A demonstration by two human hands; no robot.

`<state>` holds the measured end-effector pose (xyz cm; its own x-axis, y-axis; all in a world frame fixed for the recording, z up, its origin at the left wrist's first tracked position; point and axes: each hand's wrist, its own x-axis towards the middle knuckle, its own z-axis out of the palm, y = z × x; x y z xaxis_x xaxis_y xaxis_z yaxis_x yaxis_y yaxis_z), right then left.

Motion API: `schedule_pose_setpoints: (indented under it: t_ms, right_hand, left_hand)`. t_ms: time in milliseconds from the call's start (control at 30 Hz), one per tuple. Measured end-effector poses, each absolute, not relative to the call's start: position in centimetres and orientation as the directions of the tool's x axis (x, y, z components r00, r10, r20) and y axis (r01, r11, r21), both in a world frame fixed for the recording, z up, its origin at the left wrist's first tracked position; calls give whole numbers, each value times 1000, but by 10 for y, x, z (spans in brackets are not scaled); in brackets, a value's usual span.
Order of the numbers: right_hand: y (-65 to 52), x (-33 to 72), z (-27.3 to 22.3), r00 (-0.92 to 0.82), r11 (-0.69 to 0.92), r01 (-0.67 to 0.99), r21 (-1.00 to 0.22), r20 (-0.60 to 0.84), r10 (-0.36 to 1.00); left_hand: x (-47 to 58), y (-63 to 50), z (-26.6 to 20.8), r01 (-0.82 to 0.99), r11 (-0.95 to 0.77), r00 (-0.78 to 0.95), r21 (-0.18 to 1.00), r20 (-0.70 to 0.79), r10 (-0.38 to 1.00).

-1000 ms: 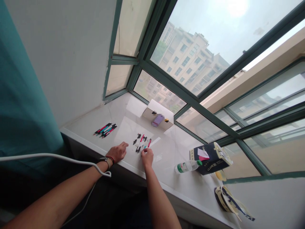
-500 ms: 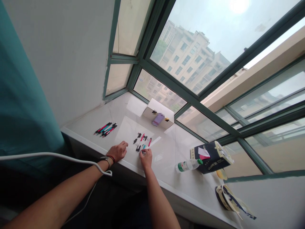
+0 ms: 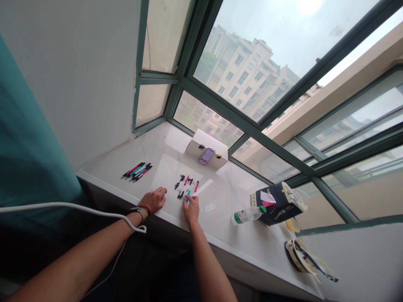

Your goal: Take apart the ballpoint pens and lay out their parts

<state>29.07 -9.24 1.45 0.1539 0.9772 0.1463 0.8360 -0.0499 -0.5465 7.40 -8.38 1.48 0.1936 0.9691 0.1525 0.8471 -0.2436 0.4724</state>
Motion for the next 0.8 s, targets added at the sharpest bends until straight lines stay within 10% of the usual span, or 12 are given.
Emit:
schedule_pose_setpoints:
  t_ms: [300, 800]
  right_hand:
    - [-98, 299, 10, 182, -6, 771, -637, 211, 960]
    - [-149, 320, 7, 250, -126, 926, -356, 326, 912]
  left_hand:
    - [73, -83, 14, 853, -233, 197, 468, 126, 972]
    - [74, -86, 26, 882, -197, 182, 428, 76, 980]
